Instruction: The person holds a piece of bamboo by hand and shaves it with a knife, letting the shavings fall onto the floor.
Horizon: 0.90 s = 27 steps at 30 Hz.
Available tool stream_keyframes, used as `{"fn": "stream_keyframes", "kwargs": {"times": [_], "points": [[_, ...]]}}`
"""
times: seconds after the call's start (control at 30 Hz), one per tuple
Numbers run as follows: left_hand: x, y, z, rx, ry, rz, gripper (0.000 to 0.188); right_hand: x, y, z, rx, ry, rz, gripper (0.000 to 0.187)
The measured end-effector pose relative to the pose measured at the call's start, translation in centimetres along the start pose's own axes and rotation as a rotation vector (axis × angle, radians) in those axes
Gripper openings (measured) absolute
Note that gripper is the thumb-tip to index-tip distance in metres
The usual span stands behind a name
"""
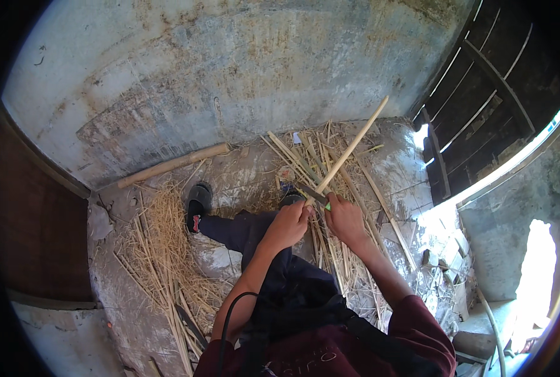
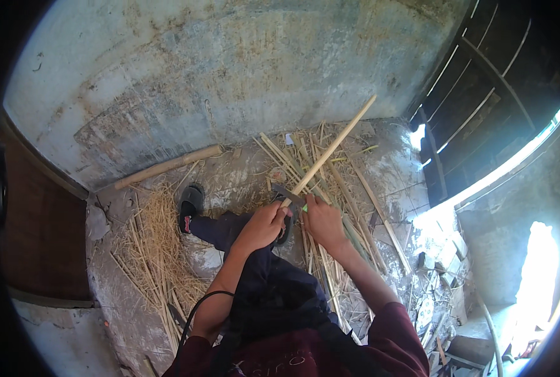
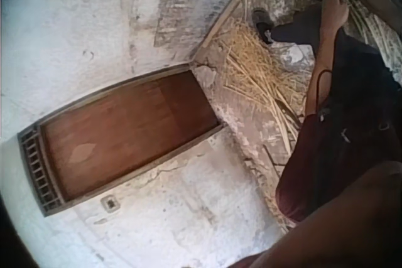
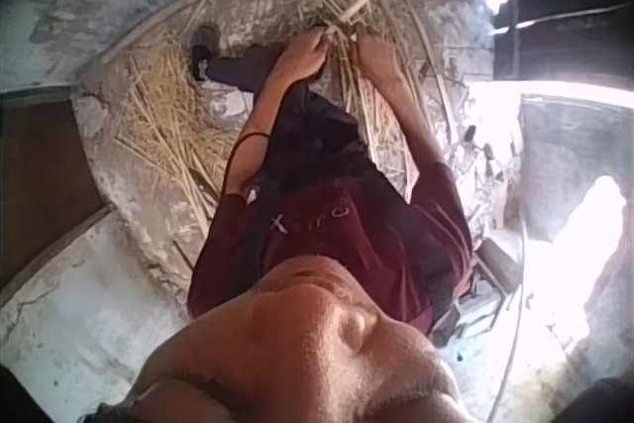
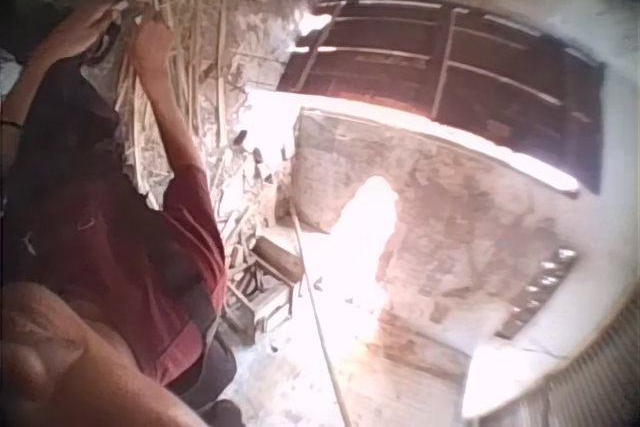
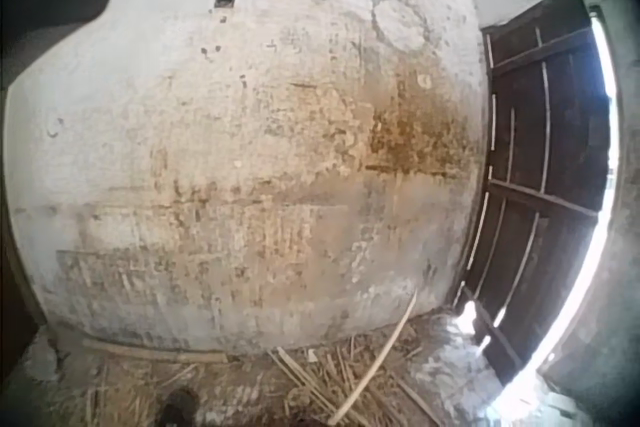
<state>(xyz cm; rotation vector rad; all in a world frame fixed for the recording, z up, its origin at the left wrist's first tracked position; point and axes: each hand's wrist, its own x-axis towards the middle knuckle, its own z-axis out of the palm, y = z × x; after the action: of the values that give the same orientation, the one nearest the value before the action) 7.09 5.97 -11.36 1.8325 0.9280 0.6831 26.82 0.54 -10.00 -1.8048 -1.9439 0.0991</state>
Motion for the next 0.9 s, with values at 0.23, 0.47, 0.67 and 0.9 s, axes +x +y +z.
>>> {"fn": "stream_keyframes", "kwargs": {"times": [0.23,0.47,0.67,0.9], "points": [[1.3,1.2,-0.4,-0.007,-0.095,-0.091,0.026,2.0,2.8,0.3,-0.292,-0.087,-0.089,0.016],[1.2,0.7,-0.2,-0.013,-0.113,-0.16,0.027,5.9,8.7,-0.2,-0.62,-0.049,-0.065,0.008],[1.7,-0.9,-0.2,-0.121,-0.099,-0.148,0.033,7.1,13.8,-6.9,-0.503,0.083,0.042,0.012],[1.7,-0.7,-0.1,-0.229,-0.097,-0.156,0.035,2.1,2.7,-4.3,-0.187,-0.16,0.085,0.018]]}}
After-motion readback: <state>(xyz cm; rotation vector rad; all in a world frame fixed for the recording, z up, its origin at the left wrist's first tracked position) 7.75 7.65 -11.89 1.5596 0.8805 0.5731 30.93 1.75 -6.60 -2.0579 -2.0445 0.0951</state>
